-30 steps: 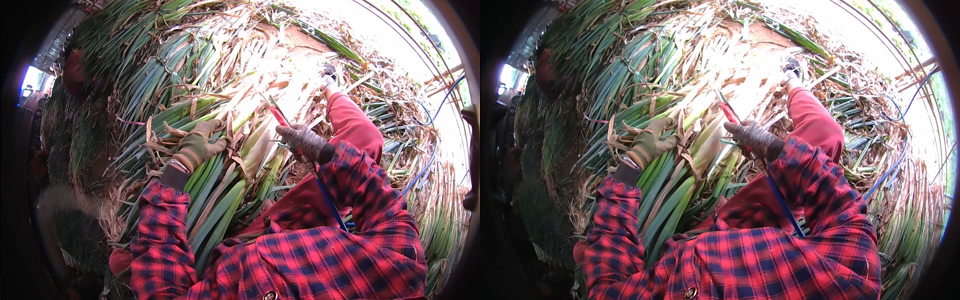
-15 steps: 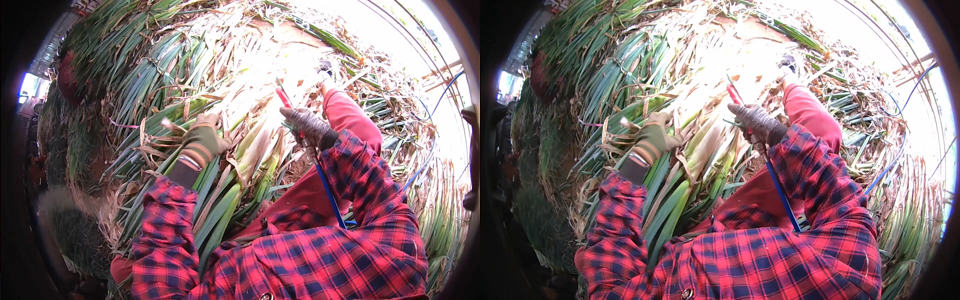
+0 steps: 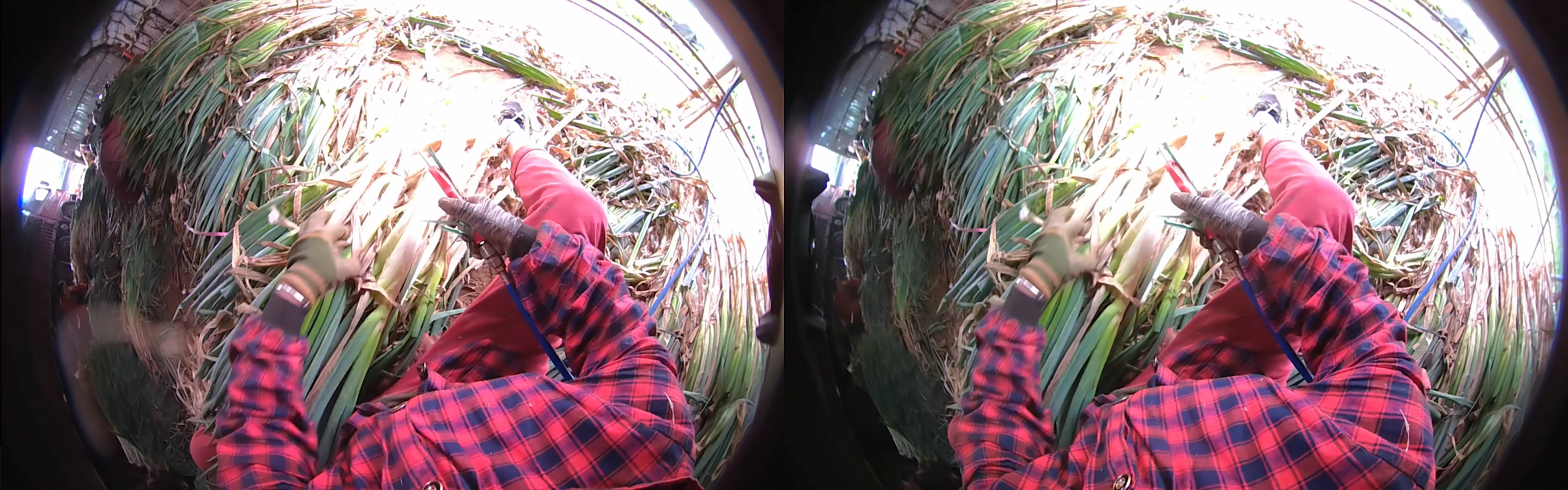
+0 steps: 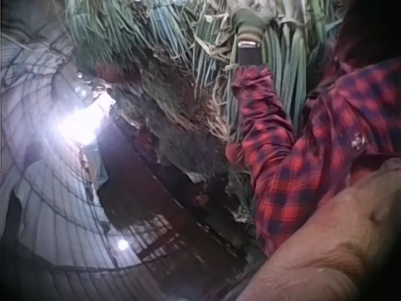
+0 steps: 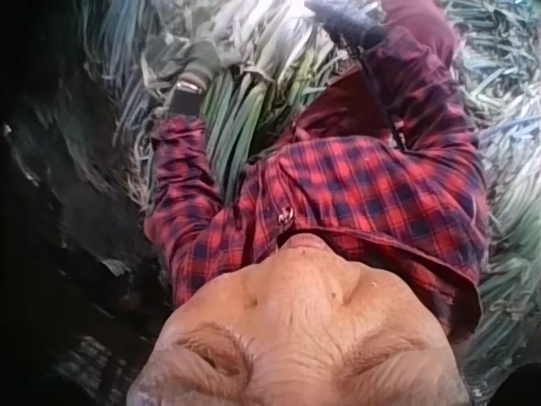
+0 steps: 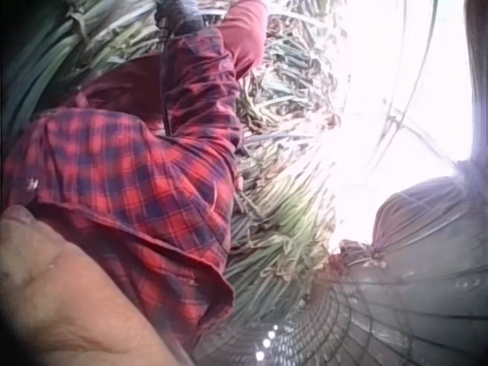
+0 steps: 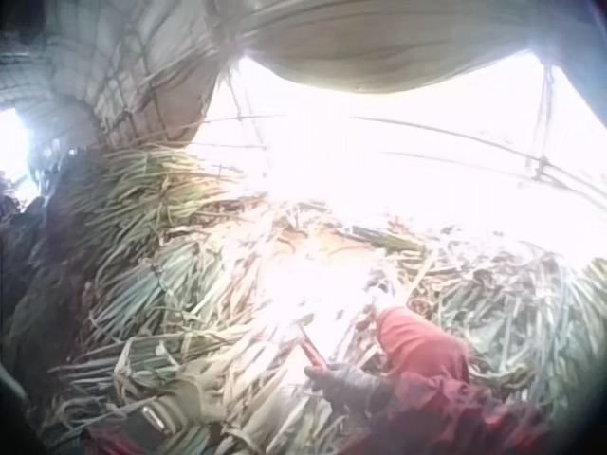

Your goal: The person uses a red-handled knife to trim the outer layers and ends of long green plant stalks. The trimmed pieces are dropped onto a growing pile of plant debris on the ground.

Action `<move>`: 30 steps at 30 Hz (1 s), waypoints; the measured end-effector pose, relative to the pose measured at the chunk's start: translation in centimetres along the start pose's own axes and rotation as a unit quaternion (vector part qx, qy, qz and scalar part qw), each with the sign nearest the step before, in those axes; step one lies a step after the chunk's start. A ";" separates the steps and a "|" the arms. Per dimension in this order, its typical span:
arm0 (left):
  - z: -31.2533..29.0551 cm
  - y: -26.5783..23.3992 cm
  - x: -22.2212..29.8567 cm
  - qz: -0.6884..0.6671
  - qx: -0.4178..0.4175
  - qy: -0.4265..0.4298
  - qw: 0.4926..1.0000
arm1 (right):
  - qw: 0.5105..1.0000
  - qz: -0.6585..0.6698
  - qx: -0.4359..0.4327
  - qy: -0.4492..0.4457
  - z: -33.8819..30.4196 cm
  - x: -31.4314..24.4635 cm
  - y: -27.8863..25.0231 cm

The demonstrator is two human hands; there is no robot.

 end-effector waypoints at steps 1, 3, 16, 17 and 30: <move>-0.9 0.0 -1.2 -0.026 -0.018 -0.012 0.999 | 1.000 0.005 0.000 0.010 -0.7 -0.5 0.1; -2.0 -0.7 -0.8 -0.023 -0.019 0.003 1.000 | 1.000 0.009 -0.001 -0.015 -0.3 -0.3 0.4; -1.4 0.0 -2.2 -0.114 -0.034 -0.015 0.993 | 0.996 0.069 0.016 0.053 11.7 -1.4 -2.7; -1.5 -0.4 -1.8 -0.119 -0.031 -0.003 0.992 | 0.995 0.087 0.007 0.053 11.6 -2.1 -2.5; -1.0 -0.2 -2.5 -0.148 -0.078 -0.055 0.984 | 0.996 0.060 0.024 0.053 9.8 -1.4 -2.2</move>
Point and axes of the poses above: each hand's wrist, its own z-axis towards the middle knuckle, its own y-axis out of the palm, x = y × z, the point moved 5 cm from there along z, towards the middle knuckle, and after that the axes turned 8 degrees about -y, right-handed, at the moved point
